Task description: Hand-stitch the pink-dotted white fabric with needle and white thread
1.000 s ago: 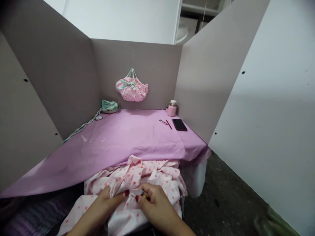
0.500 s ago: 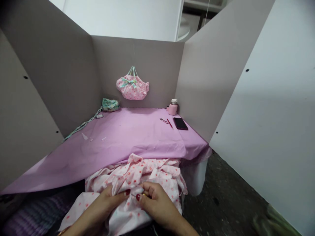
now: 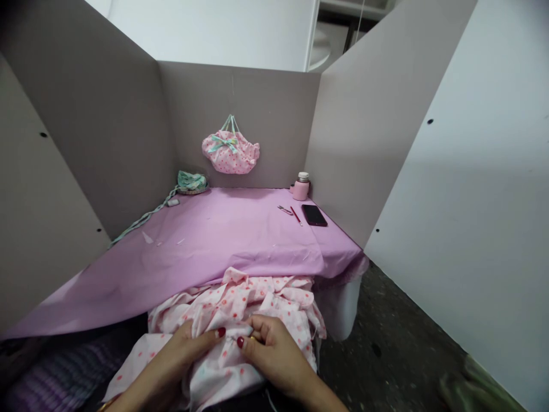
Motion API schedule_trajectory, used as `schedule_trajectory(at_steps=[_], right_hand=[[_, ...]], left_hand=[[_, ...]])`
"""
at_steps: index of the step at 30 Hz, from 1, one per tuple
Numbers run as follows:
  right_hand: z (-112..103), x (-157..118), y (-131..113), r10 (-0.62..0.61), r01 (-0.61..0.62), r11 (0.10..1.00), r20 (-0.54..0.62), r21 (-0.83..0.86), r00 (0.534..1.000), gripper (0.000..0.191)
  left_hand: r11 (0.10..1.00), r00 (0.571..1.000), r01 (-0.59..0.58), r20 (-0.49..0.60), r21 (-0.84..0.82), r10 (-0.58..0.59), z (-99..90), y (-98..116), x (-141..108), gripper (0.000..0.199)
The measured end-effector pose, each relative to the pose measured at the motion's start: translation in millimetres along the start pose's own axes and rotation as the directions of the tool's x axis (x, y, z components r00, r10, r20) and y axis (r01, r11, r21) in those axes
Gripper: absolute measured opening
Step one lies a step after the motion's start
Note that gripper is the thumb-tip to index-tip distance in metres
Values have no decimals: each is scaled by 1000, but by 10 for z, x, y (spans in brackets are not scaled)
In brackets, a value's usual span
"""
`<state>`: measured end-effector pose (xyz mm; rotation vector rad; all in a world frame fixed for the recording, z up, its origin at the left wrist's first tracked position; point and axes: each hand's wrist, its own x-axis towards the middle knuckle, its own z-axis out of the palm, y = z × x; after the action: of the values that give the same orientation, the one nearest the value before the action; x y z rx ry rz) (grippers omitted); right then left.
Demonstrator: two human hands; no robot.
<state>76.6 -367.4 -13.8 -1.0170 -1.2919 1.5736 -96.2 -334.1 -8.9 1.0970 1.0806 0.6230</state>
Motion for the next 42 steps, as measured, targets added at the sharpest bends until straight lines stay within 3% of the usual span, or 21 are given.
schedule_trajectory(at_steps=[4,9,13,23,28,35,38,42], right_hand=[[-16,2,33,-5,5,998,-7,-64,1000,31],[-43,9,57,-4,-10,972,-58,-235,998,21],[-22,-2,-2,-46,3,920,-102,-393,994,15],[45,10,-43,-223,93,748,-116,-657,968,16],[24,24,7,-241,117,797,-134,-593,961,18],[-10,16,38,-141,78,899,-115,-431,983,20],[-11,16,56,-128,80,925,-106,-373,986,23],[-17,18,91,-101,78,965,-81,-251,992,25]], left_hand=[[999,998,9,-70,46,-6,-45,-37,31,41],[990,995,-82,-41,112,87,-29,30,-11,34],[976,989,-139,-22,167,145,-1,91,-49,21],[914,954,-278,-24,296,298,29,87,-55,12],[973,985,-164,-35,162,172,-18,6,-4,26],[993,985,-76,-150,94,89,-76,-167,58,35],[999,994,-36,-105,16,37,-55,-143,52,31],[985,996,-58,64,-163,69,16,-34,3,29]])
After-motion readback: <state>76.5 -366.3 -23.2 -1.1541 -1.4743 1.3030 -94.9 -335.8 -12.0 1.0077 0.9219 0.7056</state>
